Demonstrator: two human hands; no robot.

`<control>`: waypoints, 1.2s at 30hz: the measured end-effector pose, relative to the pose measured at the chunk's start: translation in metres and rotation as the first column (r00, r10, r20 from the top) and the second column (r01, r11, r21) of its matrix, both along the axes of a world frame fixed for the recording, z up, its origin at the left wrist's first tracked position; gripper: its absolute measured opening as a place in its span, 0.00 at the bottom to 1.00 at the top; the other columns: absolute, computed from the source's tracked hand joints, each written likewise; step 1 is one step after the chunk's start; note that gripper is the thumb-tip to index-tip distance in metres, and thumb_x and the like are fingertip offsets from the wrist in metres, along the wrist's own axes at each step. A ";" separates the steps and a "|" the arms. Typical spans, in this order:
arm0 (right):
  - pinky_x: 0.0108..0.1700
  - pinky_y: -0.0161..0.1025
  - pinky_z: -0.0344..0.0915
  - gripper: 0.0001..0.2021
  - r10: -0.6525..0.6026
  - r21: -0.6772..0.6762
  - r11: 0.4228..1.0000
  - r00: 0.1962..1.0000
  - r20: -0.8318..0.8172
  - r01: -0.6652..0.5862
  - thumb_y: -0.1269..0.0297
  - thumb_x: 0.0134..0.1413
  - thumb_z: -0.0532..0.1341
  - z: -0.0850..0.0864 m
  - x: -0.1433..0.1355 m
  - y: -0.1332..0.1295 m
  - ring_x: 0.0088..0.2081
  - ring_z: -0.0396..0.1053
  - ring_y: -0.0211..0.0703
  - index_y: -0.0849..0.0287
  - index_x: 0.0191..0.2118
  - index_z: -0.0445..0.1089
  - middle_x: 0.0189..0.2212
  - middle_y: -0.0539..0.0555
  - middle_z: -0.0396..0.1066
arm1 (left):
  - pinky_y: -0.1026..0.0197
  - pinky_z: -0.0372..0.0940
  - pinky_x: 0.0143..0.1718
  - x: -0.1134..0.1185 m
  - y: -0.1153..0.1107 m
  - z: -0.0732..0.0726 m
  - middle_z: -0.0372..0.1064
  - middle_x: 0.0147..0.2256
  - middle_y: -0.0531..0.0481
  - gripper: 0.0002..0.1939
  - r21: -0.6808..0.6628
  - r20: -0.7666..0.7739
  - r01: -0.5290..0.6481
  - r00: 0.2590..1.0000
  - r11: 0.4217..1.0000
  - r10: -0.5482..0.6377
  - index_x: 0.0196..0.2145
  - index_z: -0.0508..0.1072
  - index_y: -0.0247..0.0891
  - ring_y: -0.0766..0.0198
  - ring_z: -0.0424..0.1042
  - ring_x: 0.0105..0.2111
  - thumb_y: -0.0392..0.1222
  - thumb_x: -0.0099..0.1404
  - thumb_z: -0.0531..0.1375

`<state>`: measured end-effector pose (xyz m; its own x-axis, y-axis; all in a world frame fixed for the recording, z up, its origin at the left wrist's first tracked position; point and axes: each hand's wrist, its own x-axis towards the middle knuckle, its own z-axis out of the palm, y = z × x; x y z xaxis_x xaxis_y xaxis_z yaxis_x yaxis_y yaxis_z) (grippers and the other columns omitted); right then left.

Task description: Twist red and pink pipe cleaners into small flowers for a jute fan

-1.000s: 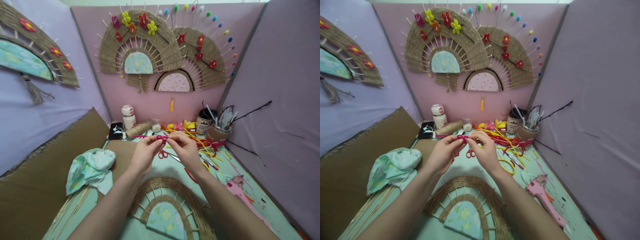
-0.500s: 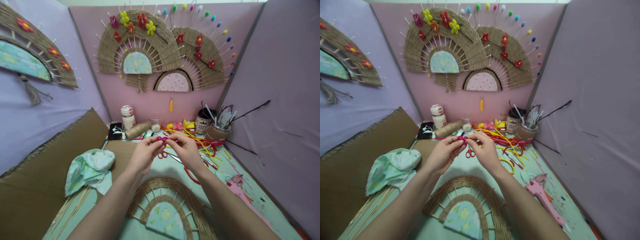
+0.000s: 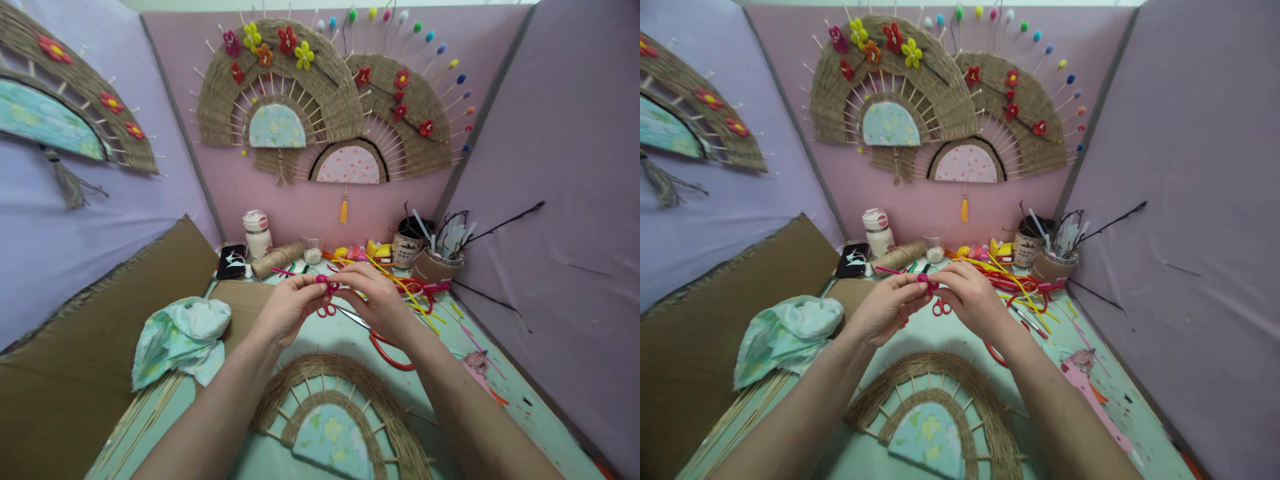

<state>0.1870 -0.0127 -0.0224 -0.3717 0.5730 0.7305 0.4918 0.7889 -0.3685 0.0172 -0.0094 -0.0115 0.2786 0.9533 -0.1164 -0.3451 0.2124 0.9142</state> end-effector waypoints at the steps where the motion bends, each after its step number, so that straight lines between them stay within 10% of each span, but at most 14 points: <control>1: 0.45 0.44 0.65 0.10 -0.007 0.029 1.000 1.000 0.019 0.006 0.69 0.57 0.57 -0.001 0.000 0.001 0.42 0.66 0.44 0.56 0.45 0.70 0.38 0.56 0.70 | 0.67 0.65 0.34 -0.001 0.000 0.001 0.72 0.27 0.49 0.08 -0.001 -0.004 0.004 1.000 1.000 -0.004 0.28 0.75 0.31 0.71 0.69 0.27 0.35 0.48 0.67; 22: 0.41 0.43 0.64 0.08 -0.099 0.140 0.987 0.988 0.121 0.082 0.66 0.59 0.54 -0.003 -0.001 0.000 0.37 0.66 0.45 0.58 0.39 0.71 0.33 0.57 0.71 | 0.66 0.61 0.29 0.000 0.000 -0.002 0.69 0.23 0.50 0.08 0.088 -0.106 0.023 0.994 0.996 -0.014 0.25 0.74 0.33 0.69 0.66 0.24 0.37 0.47 0.67; 36: 0.38 0.42 0.62 0.08 -0.162 0.094 0.984 0.980 0.117 0.152 0.65 0.60 0.54 -0.001 -0.006 -0.003 0.34 0.64 0.44 0.59 0.34 0.70 0.29 0.56 0.69 | 0.67 0.57 0.21 0.008 -0.009 0.002 0.69 0.22 0.53 0.06 0.249 -0.221 -0.133 0.957 0.959 0.190 0.24 0.73 0.35 0.70 0.64 0.21 0.38 0.48 0.66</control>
<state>0.1814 -0.0162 -0.0230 -0.3723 0.5701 0.7324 0.6498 0.7236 -0.2329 0.0254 -0.0180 -0.0093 0.1093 0.9918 0.0661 -0.1215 -0.0527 0.9912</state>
